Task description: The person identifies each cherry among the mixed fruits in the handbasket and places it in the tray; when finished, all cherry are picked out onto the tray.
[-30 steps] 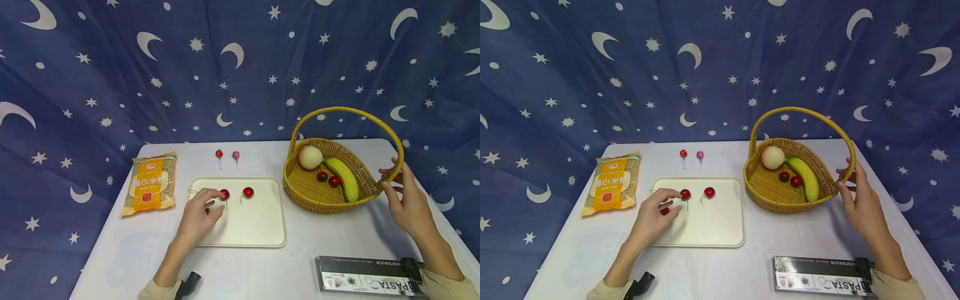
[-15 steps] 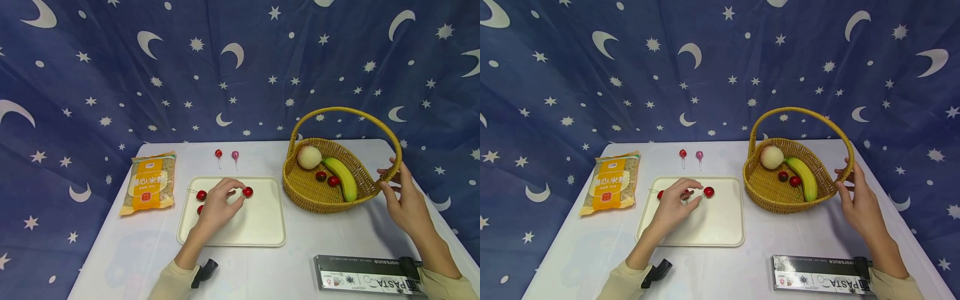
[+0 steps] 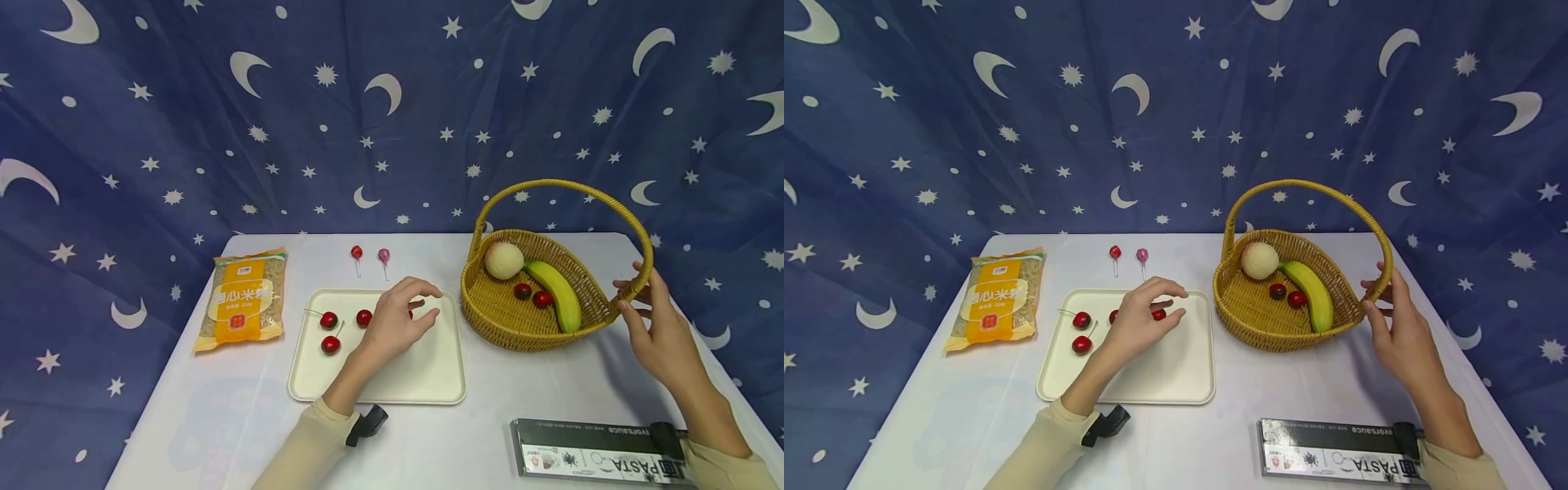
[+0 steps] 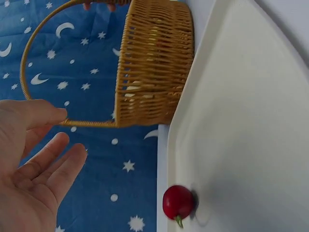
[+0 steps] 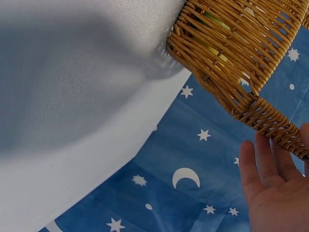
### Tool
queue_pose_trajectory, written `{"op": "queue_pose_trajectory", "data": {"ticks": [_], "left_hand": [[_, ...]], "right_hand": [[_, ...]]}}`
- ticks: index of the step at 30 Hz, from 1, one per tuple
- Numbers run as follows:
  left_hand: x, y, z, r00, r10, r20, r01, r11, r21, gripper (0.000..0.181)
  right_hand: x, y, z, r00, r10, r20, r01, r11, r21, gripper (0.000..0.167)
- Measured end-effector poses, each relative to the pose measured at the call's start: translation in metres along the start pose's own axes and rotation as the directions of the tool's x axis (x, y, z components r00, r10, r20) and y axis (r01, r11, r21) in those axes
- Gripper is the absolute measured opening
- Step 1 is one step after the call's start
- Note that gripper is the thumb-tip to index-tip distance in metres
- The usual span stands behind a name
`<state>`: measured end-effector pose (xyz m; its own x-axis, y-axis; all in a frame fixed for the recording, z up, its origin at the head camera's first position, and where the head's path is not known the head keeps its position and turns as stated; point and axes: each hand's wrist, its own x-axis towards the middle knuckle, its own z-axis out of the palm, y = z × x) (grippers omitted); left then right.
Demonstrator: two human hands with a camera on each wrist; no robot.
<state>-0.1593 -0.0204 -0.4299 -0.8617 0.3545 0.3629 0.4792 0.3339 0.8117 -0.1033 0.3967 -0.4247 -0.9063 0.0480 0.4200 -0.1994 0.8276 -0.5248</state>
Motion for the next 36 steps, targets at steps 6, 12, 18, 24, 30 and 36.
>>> {"op": "queue_pose_trajectory", "data": {"ticks": [6,12,18,24,30,36], "left_hand": [[0.018,0.005,0.018,0.997,-0.005,0.078,0.009,0.999,-0.043,0.023],[0.035,0.017,0.036,0.990,0.001,0.143,0.010,0.997,-0.075,0.024],[0.049,0.029,0.052,0.982,-0.003,0.187,0.013,0.999,-0.049,0.025],[0.056,0.040,0.069,0.975,0.011,0.220,0.000,0.999,-0.050,0.023],[0.063,0.050,0.084,0.965,0.036,0.261,-0.039,0.999,0.007,0.022],[0.072,0.054,0.093,0.946,0.066,0.316,-0.093,0.993,0.070,0.022]], "right_hand": [[-0.001,0.001,-0.001,1.000,0.009,0.006,-0.009,1.000,-0.005,0.080],[-0.001,0.001,-0.001,1.000,0.008,0.004,-0.008,1.000,0.000,0.079],[-0.002,0.001,-0.002,1.000,0.009,-0.001,-0.009,1.000,0.003,0.078],[-0.002,0.001,-0.002,1.000,0.016,0.001,-0.016,1.000,0.000,0.078],[-0.001,-0.001,-0.003,1.000,0.025,-0.003,-0.025,1.000,-0.011,0.078],[0.000,-0.002,-0.001,0.999,0.032,0.003,-0.032,0.999,-0.015,0.079]]}}
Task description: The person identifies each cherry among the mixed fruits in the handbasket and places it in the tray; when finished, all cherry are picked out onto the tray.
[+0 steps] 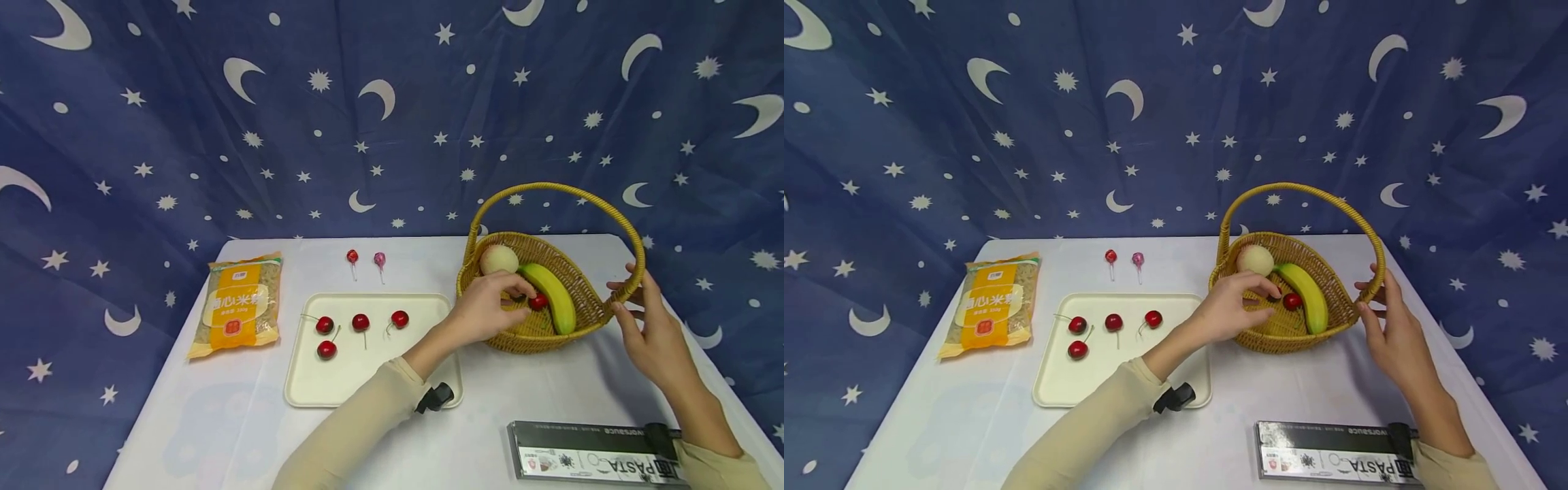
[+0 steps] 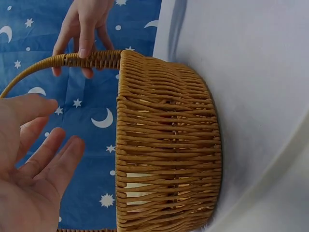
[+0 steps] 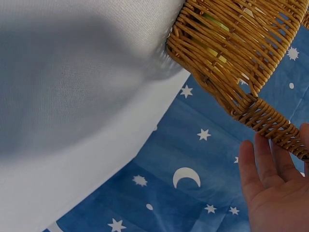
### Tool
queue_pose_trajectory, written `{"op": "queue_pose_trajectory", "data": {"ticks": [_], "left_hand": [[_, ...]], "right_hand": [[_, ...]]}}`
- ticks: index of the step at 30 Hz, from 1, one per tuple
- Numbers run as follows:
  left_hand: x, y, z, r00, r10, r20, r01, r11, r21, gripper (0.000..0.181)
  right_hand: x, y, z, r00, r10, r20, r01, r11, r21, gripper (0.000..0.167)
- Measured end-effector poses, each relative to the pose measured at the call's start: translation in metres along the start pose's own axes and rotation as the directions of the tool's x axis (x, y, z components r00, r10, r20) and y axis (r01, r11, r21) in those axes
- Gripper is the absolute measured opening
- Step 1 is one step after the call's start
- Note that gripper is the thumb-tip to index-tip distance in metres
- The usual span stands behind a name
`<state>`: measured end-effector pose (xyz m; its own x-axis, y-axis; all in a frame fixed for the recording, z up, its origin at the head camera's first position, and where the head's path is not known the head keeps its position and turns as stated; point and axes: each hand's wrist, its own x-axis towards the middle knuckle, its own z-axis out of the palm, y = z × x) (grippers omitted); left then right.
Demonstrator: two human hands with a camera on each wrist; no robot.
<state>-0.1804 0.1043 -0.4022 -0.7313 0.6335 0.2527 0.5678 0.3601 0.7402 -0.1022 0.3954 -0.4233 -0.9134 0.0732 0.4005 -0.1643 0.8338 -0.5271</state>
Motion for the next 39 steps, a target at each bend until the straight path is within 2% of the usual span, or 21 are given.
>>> {"op": "queue_pose_trajectory", "data": {"ticks": [5,8,14,19,26,30,35,38,39], "left_hand": [[0.011,0.000,-0.001,0.997,0.001,0.072,-0.005,0.999,0.054,0.029],[0.019,-0.002,0.000,0.991,0.002,0.131,-0.011,0.998,0.063,0.039],[0.031,-0.007,0.007,0.970,-0.045,0.237,0.013,0.991,0.134,0.072],[0.042,-0.012,0.012,0.952,-0.073,0.297,0.023,0.986,0.167,0.080],[0.056,-0.018,0.014,0.914,-0.148,0.379,0.070,0.975,0.213,0.081],[0.061,-0.019,0.014,0.893,-0.178,0.414,0.101,0.974,0.202,0.074],[0.067,-0.023,0.015,0.868,-0.216,0.447,0.132,0.968,0.212,0.073],[0.072,-0.026,0.017,0.848,-0.238,0.474,0.135,0.961,0.242,0.076],[0.074,-0.026,0.018,0.837,-0.250,0.488,0.139,0.958,0.252,0.076]], "right_hand": [[0.001,-0.002,0.000,1.000,0.002,0.005,-0.002,1.000,-0.007,0.080],[0.000,-0.001,-0.001,1.000,0.009,0.005,-0.009,1.000,-0.008,0.080],[-0.003,0.000,-0.001,1.000,0.021,0.012,-0.020,1.000,-0.011,0.080],[-0.004,0.002,-0.001,1.000,0.022,0.010,-0.022,1.000,-0.007,0.080],[-0.004,0.001,-0.001,1.000,0.015,0.004,-0.015,1.000,-0.006,0.080],[-0.002,0.000,-0.001,1.000,0.006,0.001,-0.006,1.000,-0.004,0.079],[-0.002,0.000,0.000,1.000,-0.010,-0.005,0.010,1.000,0.011,0.080],[-0.002,0.001,0.001,1.000,-0.022,-0.008,0.022,1.000,0.023,0.081],[-0.001,0.001,0.001,1.000,-0.026,-0.009,0.026,0.999,0.025,0.081]]}}
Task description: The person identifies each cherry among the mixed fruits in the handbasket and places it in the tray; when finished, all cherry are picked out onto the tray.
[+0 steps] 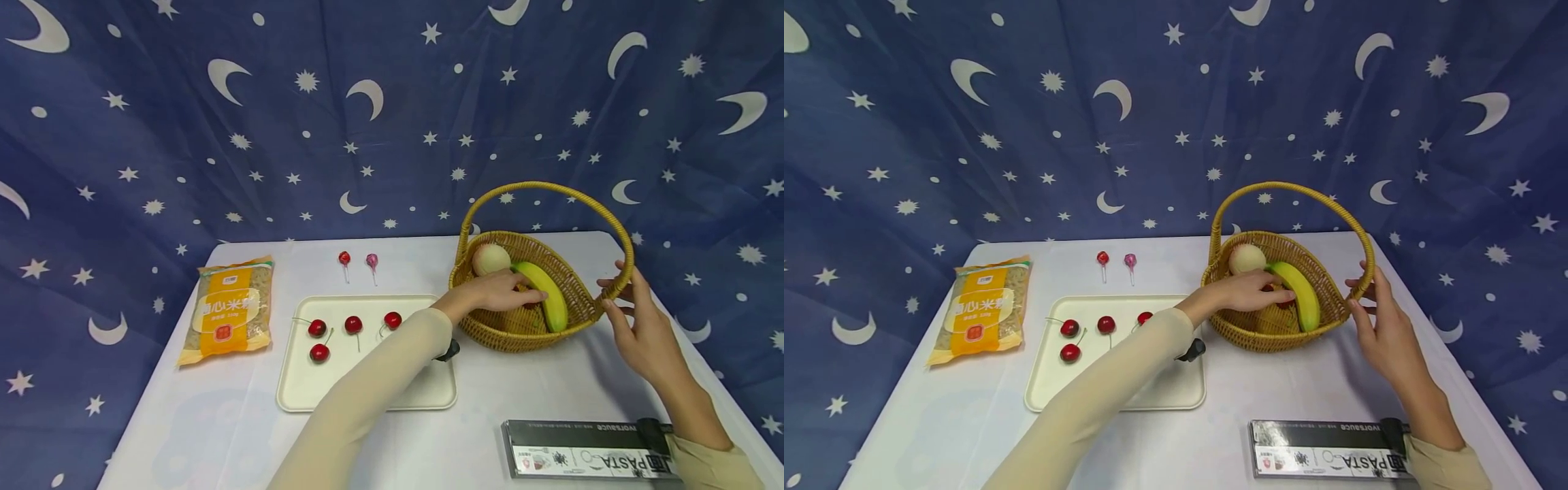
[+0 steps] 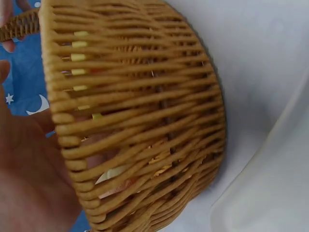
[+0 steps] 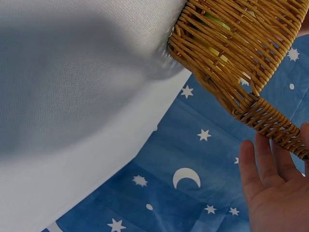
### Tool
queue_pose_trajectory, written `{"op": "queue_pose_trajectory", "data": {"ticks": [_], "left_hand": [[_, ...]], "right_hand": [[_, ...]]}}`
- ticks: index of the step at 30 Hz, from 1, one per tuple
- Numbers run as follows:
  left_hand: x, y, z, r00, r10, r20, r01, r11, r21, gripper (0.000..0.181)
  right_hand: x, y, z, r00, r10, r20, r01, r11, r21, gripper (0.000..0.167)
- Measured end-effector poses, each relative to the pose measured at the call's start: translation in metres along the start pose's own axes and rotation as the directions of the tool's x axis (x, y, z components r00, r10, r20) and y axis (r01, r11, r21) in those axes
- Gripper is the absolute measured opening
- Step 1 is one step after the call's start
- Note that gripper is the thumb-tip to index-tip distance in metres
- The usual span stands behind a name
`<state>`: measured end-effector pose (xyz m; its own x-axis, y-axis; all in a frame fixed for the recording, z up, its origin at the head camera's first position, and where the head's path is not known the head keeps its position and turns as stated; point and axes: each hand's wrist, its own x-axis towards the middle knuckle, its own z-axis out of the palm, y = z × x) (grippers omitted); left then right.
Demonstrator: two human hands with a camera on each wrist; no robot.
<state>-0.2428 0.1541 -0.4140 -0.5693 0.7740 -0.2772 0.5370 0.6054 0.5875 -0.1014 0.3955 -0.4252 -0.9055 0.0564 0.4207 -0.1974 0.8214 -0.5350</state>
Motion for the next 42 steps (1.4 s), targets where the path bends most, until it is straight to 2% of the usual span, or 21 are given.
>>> {"op": "queue_pose_trajectory", "data": {"ticks": [5,7,11,22,33,37,42], "left_hand": [[0.005,0.001,-0.003,0.993,-0.075,0.090,0.074,0.997,0.007,0.080],[0.005,0.001,-0.004,0.989,-0.098,0.108,0.099,0.995,-0.003,0.081],[0.005,0.001,-0.005,0.988,-0.108,0.111,0.111,0.994,-0.021,0.081],[0.008,0.000,-0.002,0.988,-0.128,0.089,0.127,0.992,0.016,0.086],[0.010,0.000,0.003,0.993,-0.102,0.061,0.096,0.992,0.083,0.084],[0.012,-0.001,0.006,0.998,-0.047,0.031,0.044,0.995,0.089,0.077],[0.035,-0.011,0.018,1.000,-0.015,0.012,0.013,0.993,0.119,0.064]], "right_hand": [[0.001,0.000,0.001,1.000,-0.008,-0.001,0.008,1.000,-0.004,0.081],[0.002,0.000,0.001,1.000,-0.008,-0.001,0.008,1.000,-0.004,0.081],[0.004,-0.002,0.001,1.000,-0.007,0.000,0.007,1.000,-0.005,0.081],[0.004,-0.001,0.001,1.000,-0.006,-0.006,0.006,1.000,0.009,0.080],[0.004,-0.001,0.000,1.000,0.004,-0.005,-0.004,1.000,0.013,0.081],[0.002,0.000,0.001,1.000,0.009,-0.006,-0.009,1.000,0.006,0.081],[0.000,0.001,0.001,1.000,0.022,-0.004,-0.022,1.000,-0.014,0.081]]}}
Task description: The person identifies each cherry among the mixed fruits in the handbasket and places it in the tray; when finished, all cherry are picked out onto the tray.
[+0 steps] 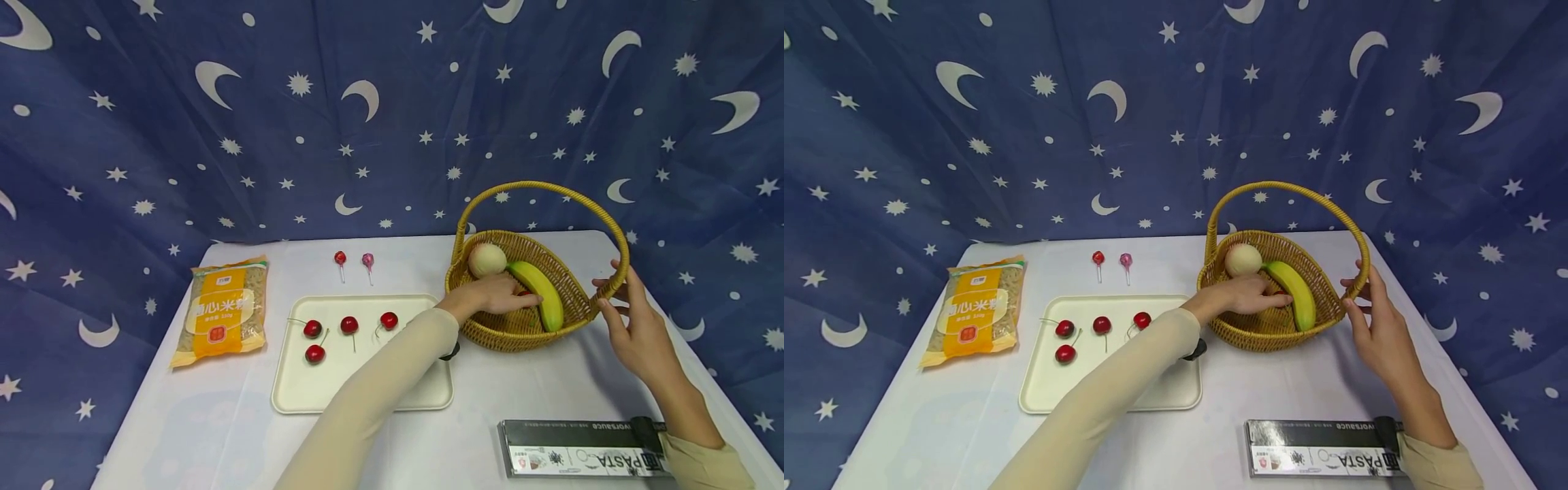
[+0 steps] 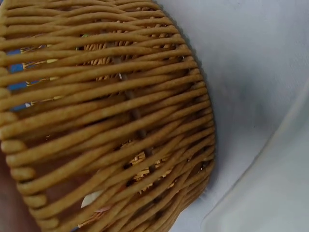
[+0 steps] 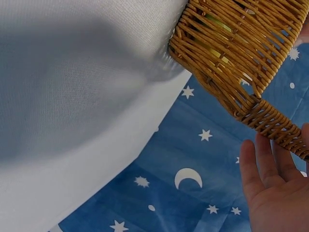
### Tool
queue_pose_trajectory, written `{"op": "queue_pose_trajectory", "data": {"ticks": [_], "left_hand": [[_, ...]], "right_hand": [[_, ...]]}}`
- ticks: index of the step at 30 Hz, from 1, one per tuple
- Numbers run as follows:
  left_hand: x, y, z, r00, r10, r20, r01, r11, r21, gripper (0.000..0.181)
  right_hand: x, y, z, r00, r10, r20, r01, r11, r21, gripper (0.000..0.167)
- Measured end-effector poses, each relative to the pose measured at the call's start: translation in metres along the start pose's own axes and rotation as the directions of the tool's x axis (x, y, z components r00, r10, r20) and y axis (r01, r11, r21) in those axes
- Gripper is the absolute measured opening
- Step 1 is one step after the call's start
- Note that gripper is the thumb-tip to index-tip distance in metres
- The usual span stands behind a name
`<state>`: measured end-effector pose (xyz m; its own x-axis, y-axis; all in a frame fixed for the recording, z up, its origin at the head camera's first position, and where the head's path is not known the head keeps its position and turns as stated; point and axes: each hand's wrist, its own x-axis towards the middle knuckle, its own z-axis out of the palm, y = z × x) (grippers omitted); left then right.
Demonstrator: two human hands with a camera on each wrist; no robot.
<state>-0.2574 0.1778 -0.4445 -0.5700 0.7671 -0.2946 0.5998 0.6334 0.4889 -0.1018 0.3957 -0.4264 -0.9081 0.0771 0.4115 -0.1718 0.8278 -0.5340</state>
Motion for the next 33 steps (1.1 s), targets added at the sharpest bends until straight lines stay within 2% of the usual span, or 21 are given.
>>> {"op": "queue_pose_trajectory", "data": {"ticks": [4,7,8,10,12,14,16,18,22,25,33], "left_hand": [[0.029,-0.012,0.014,1.000,0.001,-0.010,-0.001,0.999,0.044,0.062],[0.035,-0.016,0.017,0.999,-0.029,-0.027,0.030,0.999,0.029,0.060],[0.032,-0.015,0.016,0.998,-0.044,-0.041,0.044,0.999,0.011,0.059],[0.018,-0.011,0.010,0.996,-0.050,-0.070,0.047,0.998,-0.050,0.057],[0.001,-0.007,0.001,0.992,-0.024,-0.124,0.012,0.995,-0.101,0.052],[-0.013,-0.003,-0.006,0.981,0.019,-0.191,-0.041,0.993,-0.109,0.040],[-0.025,-0.001,-0.012,0.963,0.060,-0.261,-0.083,0.993,-0.079,0.024],[-0.030,0.000,-0.014,0.943,0.074,-0.323,-0.089,0.995,-0.032,0.017],[-0.037,-0.001,-0.015,0.914,0.086,-0.397,-0.093,0.996,0.003,0.020],[-0.042,-0.001,-0.015,0.896,0.096,-0.433,-0.119,0.993,-0.025,0.018],[-0.056,0.000,-0.013,0.862,0.101,-0.497,-0.187,0.974,-0.128,0.017]], "right_hand": [[0.000,-0.001,0.000,1.000,0.004,0.004,-0.004,1.000,-0.001,0.080],[0.001,-0.001,0.001,1.000,0.002,0.006,-0.002,1.000,0.008,0.081],[0.001,-0.001,0.001,1.000,0.001,0.005,-0.001,1.000,0.008,0.081],[0.000,-0.002,0.001,1.000,-0.001,0.004,0.001,1.000,0.005,0.081],[0.000,-0.002,0.001,1.000,-0.001,0.003,0.001,1.000,0.003,0.080],[0.000,-0.002,0.001,1.000,-0.003,0.000,0.003,1.000,0.002,0.080],[0.000,-0.002,0.001,1.000,-0.006,-0.003,0.006,1.000,0.008,0.080],[0.000,-0.001,0.001,1.000,-0.011,-0.005,0.011,1.000,0.015,0.080],[0.000,-0.001,0.000,1.000,-0.015,-0.001,0.015,1.000,0.019,0.080],[0.000,-0.001,0.000,1.000,-0.010,0.001,0.010,1.000,0.014,0.080],[0.000,-0.001,0.000,1.000,0.003,0.006,-0.003,1.000,0.006,0.080]]}}
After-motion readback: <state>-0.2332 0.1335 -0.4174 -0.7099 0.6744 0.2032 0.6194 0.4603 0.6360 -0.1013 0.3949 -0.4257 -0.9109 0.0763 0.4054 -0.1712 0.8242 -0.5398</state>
